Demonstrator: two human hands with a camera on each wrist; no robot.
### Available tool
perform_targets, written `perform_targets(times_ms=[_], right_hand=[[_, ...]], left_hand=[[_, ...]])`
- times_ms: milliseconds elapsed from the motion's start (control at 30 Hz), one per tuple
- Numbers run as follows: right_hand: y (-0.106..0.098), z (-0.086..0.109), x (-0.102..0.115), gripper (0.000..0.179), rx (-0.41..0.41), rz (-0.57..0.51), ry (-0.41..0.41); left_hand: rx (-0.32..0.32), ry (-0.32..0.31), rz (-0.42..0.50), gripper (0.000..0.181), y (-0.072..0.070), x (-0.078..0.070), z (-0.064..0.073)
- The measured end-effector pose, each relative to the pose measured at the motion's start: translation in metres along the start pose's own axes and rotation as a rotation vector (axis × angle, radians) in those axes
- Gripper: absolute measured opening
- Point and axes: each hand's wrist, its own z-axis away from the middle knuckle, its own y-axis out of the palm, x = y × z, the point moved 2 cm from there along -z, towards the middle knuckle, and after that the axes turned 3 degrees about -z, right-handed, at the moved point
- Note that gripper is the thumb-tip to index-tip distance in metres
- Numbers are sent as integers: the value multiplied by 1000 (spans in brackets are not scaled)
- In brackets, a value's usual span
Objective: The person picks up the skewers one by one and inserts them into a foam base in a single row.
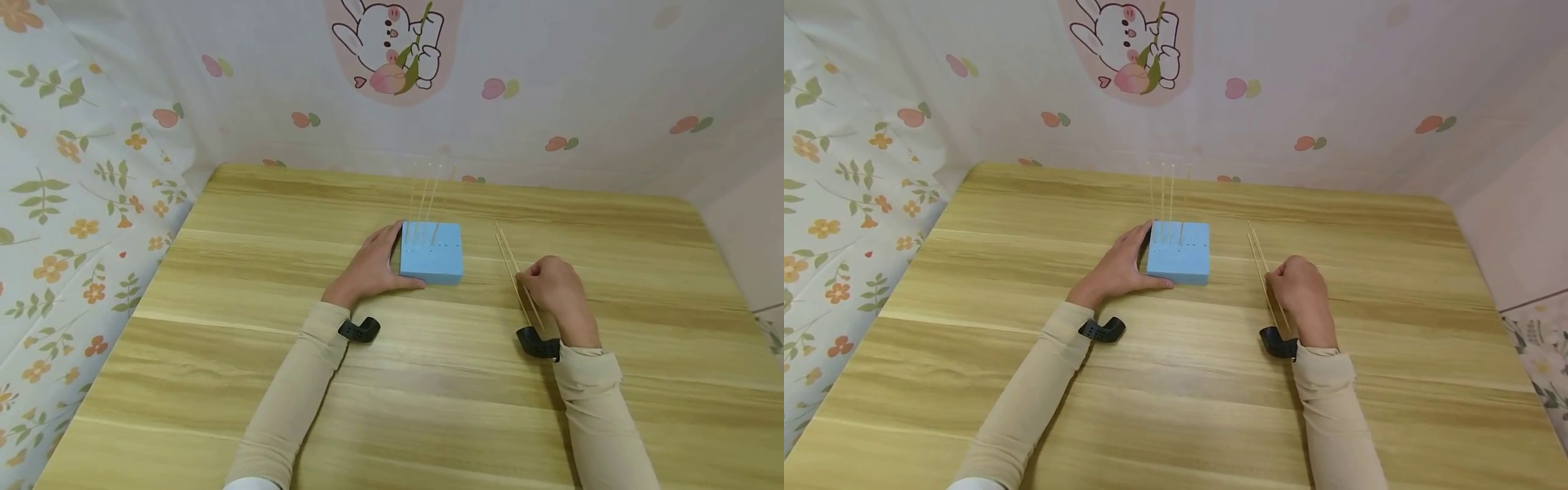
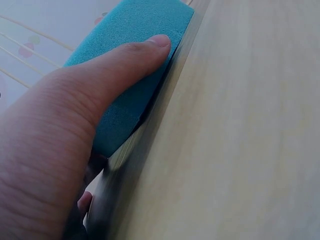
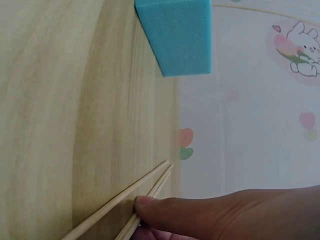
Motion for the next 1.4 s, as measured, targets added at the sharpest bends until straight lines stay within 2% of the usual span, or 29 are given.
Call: perform_targets(times_ms=[200,400,500,567,667,833,900,967,1067,1233,1400], right_hand=[[1,-2,5,48,34,11,-25],[-10,5,14,33,10,-21,-24],[-16,7,23,32,-17,-91,-48],[-19,7,33,33,-75,-149,-103],[-19,1,53,30,-210,-245,-213],[-16,-10,89,24,-465,-447,-484],[-13,-12,101,21,-529,-504,-591],[-10,-13,110,16,-565,-524,-665],[-5,-13,119,11,-556,-510,-715],[2,-12,124,11,-483,-437,-683],[2,-12,128,11,-452,-417,-679]], left_hand=[[-2,-3,8,131,-1,4,4],[-11,7,4,130,-2,6,5],[-13,15,-3,131,-4,6,4],[-14,16,-4,131,-5,6,4],[-21,23,-3,130,-6,6,3],[-15,24,10,130,-3,4,2],[-5,24,16,130,0,3,2],[5,28,12,130,4,2,1],[5,38,1,130,6,1,1],[-14,40,-8,131,3,2,0],[-15,31,0,131,0,2,0]])
